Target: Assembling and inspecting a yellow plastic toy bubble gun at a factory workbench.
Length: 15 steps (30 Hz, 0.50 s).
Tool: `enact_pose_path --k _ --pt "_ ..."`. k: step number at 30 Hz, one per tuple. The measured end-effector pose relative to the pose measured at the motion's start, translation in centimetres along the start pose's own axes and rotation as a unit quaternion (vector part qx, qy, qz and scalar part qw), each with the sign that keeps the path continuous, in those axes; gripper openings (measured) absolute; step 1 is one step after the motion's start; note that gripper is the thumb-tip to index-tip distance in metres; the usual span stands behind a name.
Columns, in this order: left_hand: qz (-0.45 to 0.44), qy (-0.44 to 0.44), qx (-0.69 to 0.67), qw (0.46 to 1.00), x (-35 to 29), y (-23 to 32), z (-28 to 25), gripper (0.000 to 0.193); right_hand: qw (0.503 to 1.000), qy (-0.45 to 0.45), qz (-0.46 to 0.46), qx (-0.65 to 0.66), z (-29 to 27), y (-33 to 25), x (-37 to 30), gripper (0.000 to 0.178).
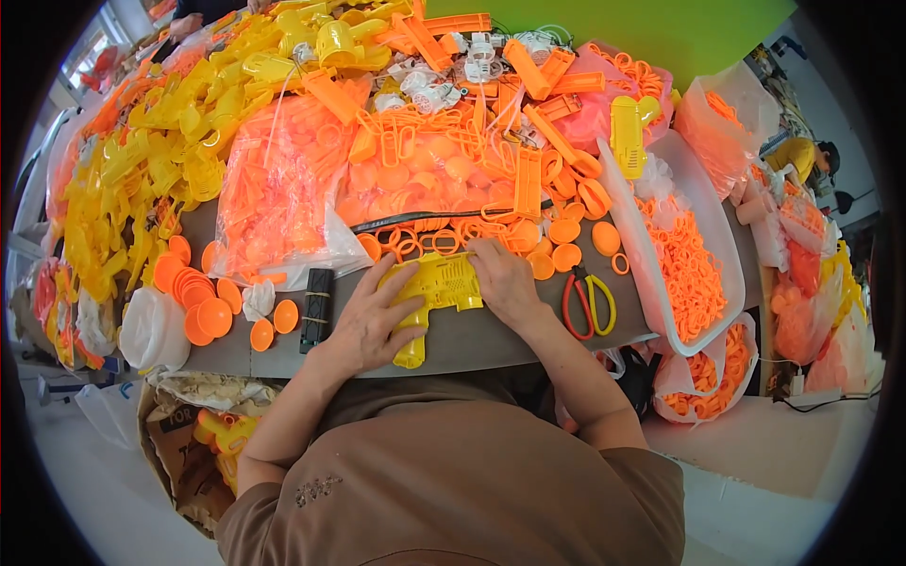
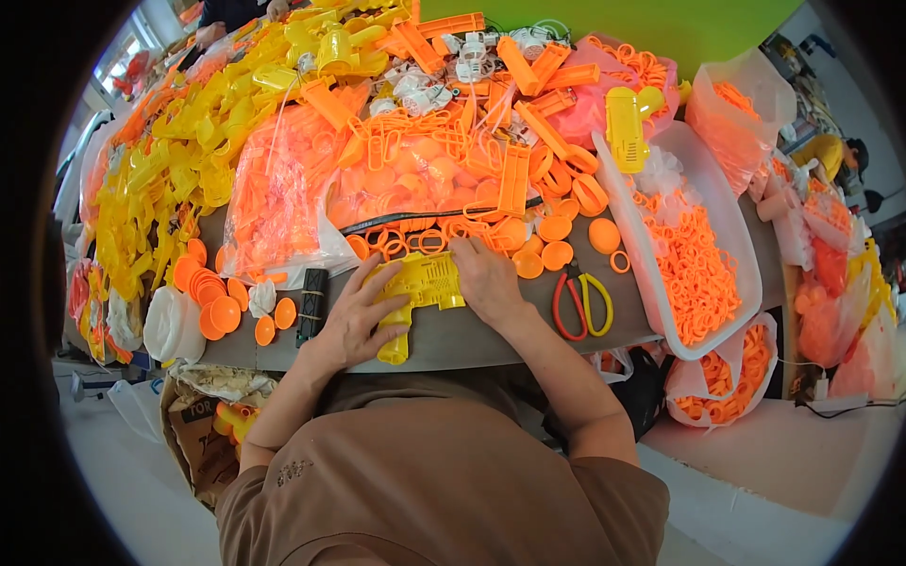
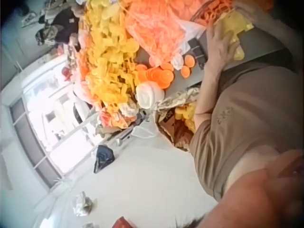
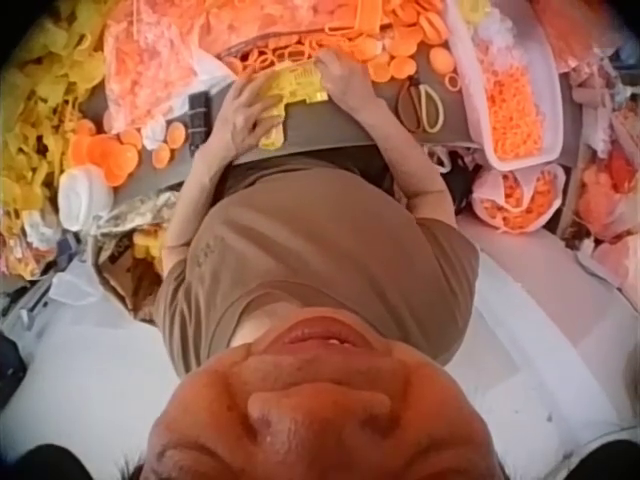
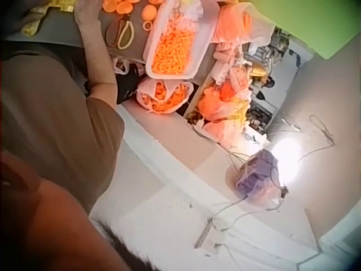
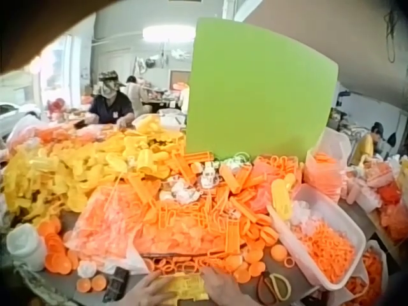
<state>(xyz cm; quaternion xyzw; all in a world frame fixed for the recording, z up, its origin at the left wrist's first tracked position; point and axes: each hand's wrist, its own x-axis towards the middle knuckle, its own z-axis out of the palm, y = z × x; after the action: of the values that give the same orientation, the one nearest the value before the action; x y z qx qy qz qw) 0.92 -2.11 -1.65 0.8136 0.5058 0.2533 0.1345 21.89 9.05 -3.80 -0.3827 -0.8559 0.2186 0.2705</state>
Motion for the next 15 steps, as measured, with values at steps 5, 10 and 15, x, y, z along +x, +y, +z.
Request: enact_pose_path --k 5,10,15 --pt "-0.021 0.006 0.002 1.000 0.9 -0.6 0.0 0.033 0.999 0.023 -0.019 -0.034 0.1 -0.1 1.4 0.013" --pt "-0.033 0.022 0.002 0.999 0.3 -0.3 0.0 0.032 0.987 0.161 -0.024 -0.010 -3.3 -0.2 2.5 0.021" --pt "-0.041 0.036 0.003 0.999 0.8 0.3 -0.9 0.036 0.964 0.225 -0.035 -0.134 -7.1 5.1 9.3 0.022"
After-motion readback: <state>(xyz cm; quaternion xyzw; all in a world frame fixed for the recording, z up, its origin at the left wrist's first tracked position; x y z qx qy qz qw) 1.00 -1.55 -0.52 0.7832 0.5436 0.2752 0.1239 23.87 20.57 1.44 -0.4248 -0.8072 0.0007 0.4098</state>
